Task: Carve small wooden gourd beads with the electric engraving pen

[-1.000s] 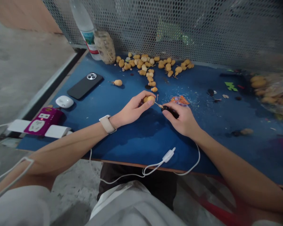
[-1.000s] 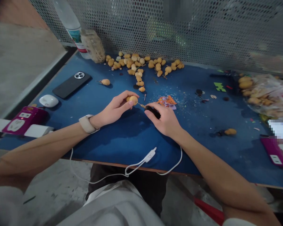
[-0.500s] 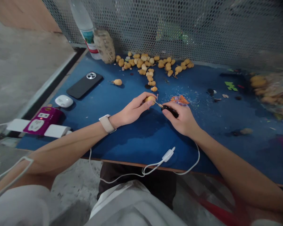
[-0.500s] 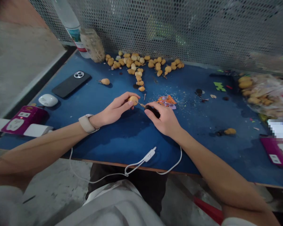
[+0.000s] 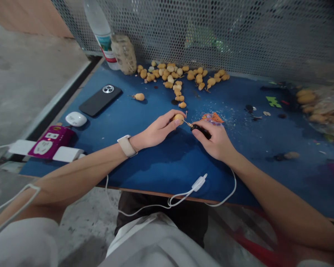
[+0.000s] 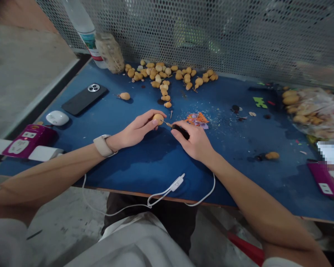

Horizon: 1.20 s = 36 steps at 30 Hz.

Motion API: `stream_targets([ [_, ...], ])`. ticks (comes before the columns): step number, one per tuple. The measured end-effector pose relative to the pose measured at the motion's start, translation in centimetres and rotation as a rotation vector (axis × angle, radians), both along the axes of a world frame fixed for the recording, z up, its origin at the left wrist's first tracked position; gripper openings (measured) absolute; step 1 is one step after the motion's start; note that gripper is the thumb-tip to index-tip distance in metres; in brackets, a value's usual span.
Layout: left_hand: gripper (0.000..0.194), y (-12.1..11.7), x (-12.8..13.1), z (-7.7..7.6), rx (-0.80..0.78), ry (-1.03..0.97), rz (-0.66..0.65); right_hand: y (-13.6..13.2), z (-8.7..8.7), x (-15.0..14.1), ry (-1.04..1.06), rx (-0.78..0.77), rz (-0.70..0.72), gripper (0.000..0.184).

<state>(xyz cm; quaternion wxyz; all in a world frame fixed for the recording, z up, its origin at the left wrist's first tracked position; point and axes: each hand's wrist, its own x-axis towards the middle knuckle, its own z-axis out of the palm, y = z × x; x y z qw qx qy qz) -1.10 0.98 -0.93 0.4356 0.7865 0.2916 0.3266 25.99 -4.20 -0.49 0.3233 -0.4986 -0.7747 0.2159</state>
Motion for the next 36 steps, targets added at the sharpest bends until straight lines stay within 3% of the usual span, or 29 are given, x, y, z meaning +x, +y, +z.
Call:
stream_targets([
  [8, 0.064, -0.03, 0.07, 0.19, 0.08, 0.022, 0.017, 0.01, -0.18, 0.08, -0.017, 0.003, -0.009, 0.04],
  [15, 0.07, -0.12, 0.05, 0.41, 0.083, 0.043, 0.02, -0.07, 0.23, -0.03, 0.0, -0.019, -0.001, 0.038],
  [36, 0.066, 0.01, 0.08, 0.14, 0.09, 0.04, 0.027, -0.01, -0.11, -0.08, 0.017, -0.026, -0.015, 0.043],
])
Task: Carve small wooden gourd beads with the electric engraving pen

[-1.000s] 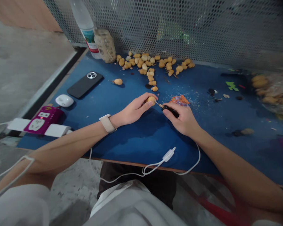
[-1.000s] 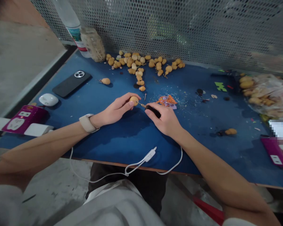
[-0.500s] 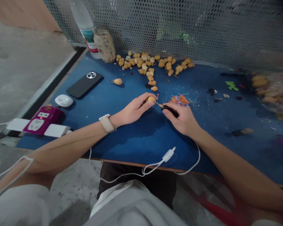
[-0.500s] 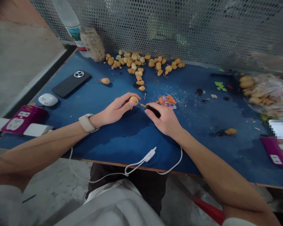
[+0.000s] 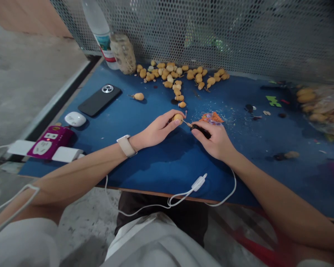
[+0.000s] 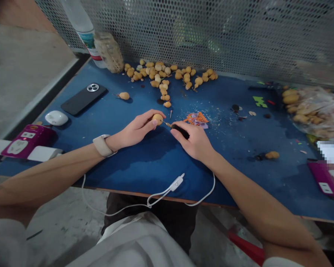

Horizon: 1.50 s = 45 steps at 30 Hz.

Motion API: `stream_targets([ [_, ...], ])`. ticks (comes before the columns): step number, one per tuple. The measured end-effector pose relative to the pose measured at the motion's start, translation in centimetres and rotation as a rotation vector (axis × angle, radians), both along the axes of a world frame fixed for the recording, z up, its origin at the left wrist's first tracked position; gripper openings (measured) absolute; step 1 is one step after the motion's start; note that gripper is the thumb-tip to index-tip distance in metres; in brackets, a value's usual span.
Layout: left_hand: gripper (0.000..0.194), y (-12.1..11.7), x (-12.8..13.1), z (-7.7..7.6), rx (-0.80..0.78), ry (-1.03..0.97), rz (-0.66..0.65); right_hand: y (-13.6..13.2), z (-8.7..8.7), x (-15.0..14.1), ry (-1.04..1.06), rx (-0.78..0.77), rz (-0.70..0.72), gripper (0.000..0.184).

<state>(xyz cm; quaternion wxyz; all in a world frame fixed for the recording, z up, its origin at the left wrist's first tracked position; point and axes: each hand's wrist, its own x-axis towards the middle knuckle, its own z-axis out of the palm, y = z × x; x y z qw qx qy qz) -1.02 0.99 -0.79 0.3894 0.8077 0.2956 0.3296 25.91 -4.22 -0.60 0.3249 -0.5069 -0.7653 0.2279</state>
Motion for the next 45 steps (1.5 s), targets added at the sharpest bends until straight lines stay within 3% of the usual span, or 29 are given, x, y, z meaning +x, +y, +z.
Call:
stream_targets([
  [24, 0.076, 0.14, 0.05, 0.0, -0.017, 0.028, 0.009, 0.11, -0.18, 0.01, -0.012, 0.015, 0.004, 0.051],
  [45, 0.066, -0.2, 0.31, 0.39, 0.029, 0.052, 0.033, 0.33, -0.68, -0.25, -0.066, 0.061, -0.038, 0.043],
])
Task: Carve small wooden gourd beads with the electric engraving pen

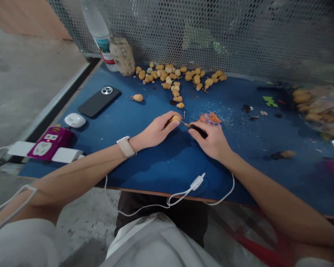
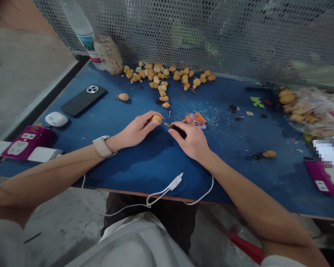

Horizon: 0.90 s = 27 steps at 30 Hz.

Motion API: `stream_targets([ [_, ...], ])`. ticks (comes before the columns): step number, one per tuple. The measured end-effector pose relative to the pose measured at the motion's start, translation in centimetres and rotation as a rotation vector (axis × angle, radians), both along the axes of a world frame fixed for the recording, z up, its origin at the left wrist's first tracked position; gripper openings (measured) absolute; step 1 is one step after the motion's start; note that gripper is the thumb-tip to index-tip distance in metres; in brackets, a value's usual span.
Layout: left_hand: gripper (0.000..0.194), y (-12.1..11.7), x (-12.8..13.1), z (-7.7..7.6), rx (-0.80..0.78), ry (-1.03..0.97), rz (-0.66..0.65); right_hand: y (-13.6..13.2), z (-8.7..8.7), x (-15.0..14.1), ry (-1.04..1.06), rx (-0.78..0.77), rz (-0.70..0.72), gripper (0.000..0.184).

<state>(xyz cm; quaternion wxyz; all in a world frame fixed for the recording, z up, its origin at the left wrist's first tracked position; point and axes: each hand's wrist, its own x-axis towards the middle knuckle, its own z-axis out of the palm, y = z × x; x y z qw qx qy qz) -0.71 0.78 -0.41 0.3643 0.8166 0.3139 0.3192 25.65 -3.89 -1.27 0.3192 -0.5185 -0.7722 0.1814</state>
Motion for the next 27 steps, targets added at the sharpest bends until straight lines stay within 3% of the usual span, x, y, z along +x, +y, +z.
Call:
stream_targets([
  [16, 0.025, 0.09, -0.14, -0.48, 0.044, 0.019, 0.086, -0.33, 0.67, 0.07, 0.01, -0.074, -0.016, 0.04],
  [27, 0.032, -0.18, -0.47, 0.1, 0.373, 0.285, 0.173, -0.35, 0.56, 0.13, 0.03, -0.066, 0.0, 0.039],
])
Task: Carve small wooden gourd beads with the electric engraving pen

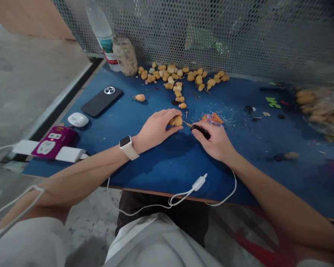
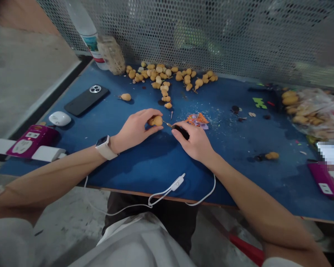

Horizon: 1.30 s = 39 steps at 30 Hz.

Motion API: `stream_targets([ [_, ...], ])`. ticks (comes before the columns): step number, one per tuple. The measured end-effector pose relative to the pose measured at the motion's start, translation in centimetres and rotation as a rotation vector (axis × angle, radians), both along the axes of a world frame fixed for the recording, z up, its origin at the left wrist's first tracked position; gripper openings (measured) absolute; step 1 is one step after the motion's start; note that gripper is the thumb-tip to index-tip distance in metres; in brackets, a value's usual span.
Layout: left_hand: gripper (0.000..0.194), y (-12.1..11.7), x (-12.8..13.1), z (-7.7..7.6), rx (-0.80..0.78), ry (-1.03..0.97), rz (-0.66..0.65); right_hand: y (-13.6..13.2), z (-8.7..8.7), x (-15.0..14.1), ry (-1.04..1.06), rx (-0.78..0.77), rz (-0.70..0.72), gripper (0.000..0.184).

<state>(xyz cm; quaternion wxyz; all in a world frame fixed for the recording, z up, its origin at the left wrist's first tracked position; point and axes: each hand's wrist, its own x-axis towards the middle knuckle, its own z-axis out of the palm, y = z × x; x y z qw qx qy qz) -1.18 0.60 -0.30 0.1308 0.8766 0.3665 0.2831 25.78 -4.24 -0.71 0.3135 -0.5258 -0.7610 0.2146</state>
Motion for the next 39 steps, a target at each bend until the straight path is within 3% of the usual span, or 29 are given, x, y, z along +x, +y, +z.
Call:
stream_targets([
  [7, 0.027, 0.0, -0.4, 0.4, 0.288, 0.195, 0.09, 0.0, -0.2, 0.0, -0.002, 0.023, -0.006, 0.036],
  [12, 0.033, -0.2, -0.3, 0.4, 0.34, 0.237, 0.082, 0.0, -0.3, 0.0, -0.015, 0.037, 0.005, 0.036],
  [22, 0.032, -0.4, -0.1, 0.4, 0.103, 0.227, 0.03, 0.0, 0.4, -0.1, -0.013, 0.008, 0.029, 0.035],
  [30, 0.027, 0.2, -0.2, -0.6, -0.132, 0.022, -0.109, -0.2, 0.5, -0.2, -0.008, 0.019, 0.031, 0.034],
  [39, 0.024, 0.5, -0.2, -1.4, -0.182, 0.01, -0.109, -0.1, 0.1, 0.0, -0.063, 0.042, 0.038, 0.033],
])
